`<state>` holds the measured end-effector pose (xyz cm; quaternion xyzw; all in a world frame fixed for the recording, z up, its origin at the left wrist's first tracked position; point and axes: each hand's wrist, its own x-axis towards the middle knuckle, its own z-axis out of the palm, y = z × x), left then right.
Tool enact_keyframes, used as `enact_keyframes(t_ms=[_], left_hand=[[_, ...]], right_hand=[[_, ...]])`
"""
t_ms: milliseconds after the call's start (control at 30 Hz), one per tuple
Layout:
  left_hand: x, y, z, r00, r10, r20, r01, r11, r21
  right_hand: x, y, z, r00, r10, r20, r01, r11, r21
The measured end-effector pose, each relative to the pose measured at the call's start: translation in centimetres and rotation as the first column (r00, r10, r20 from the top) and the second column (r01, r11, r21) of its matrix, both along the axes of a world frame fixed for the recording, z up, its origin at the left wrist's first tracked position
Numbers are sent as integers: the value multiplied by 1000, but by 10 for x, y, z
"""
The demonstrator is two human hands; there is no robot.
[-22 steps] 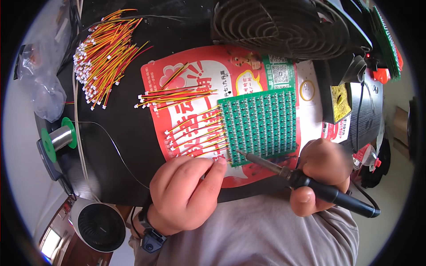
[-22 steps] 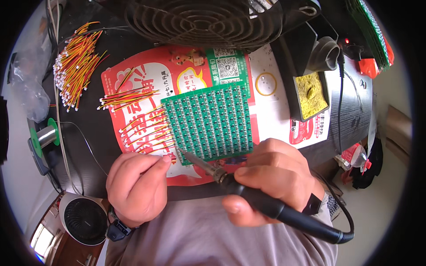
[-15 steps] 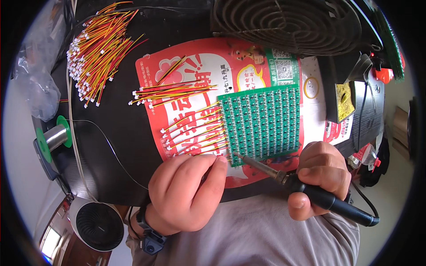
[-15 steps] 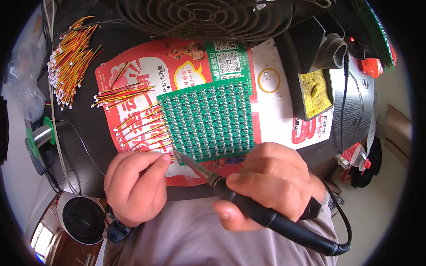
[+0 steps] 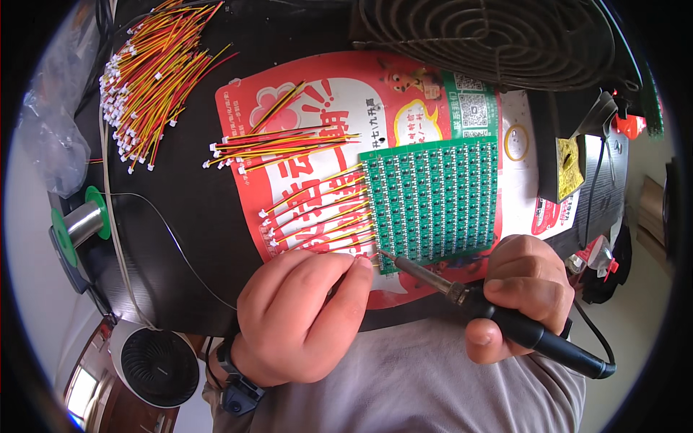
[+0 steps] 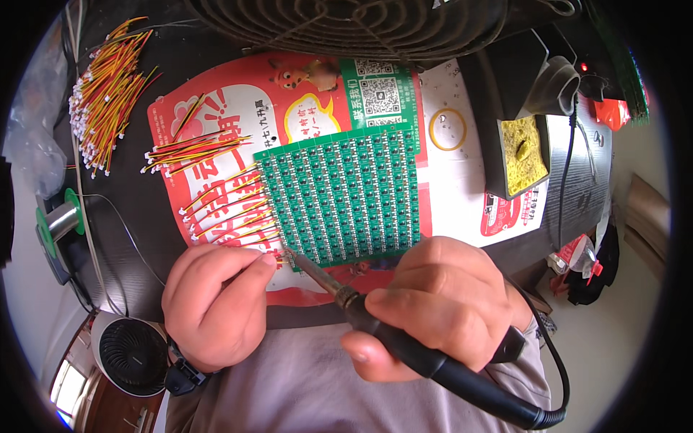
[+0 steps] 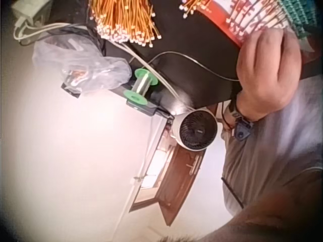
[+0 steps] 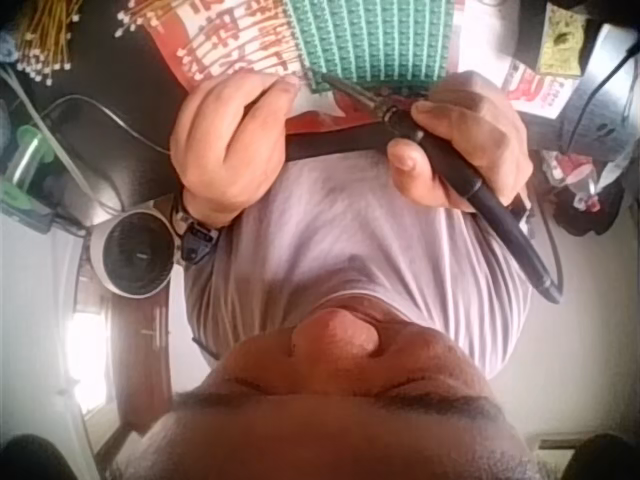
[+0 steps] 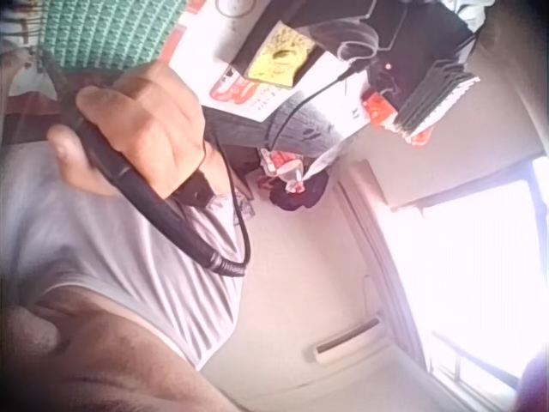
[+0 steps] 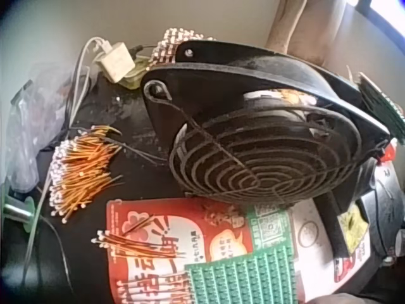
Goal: Soldering colored wires onto a green printed circuit board (PCB).
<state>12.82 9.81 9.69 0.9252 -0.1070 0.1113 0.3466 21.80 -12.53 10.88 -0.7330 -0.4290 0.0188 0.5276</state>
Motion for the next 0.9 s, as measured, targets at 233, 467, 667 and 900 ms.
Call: enact_keyframes(t_ms=[233, 467, 667, 900], left_hand=[[-1, 2, 0, 1000, -10, -20, 10, 1000, 0], [-1, 2, 0, 1000, -8, -17, 8, 1000, 7], [1, 2, 1, 1000, -4, -15, 4, 1000, 11], [1, 3, -1, 1000, -30, 0, 30, 999, 41]], right_hand=[[1, 2, -2, 1000, 14, -1, -14, 1000, 0], [-1, 2, -1, 1000, -4, -11, 4, 1000, 3], [0, 4, -1, 1000, -25, -12, 25, 1000, 12], [-2, 1, -2, 999, -36, -21, 36, 999, 18]])
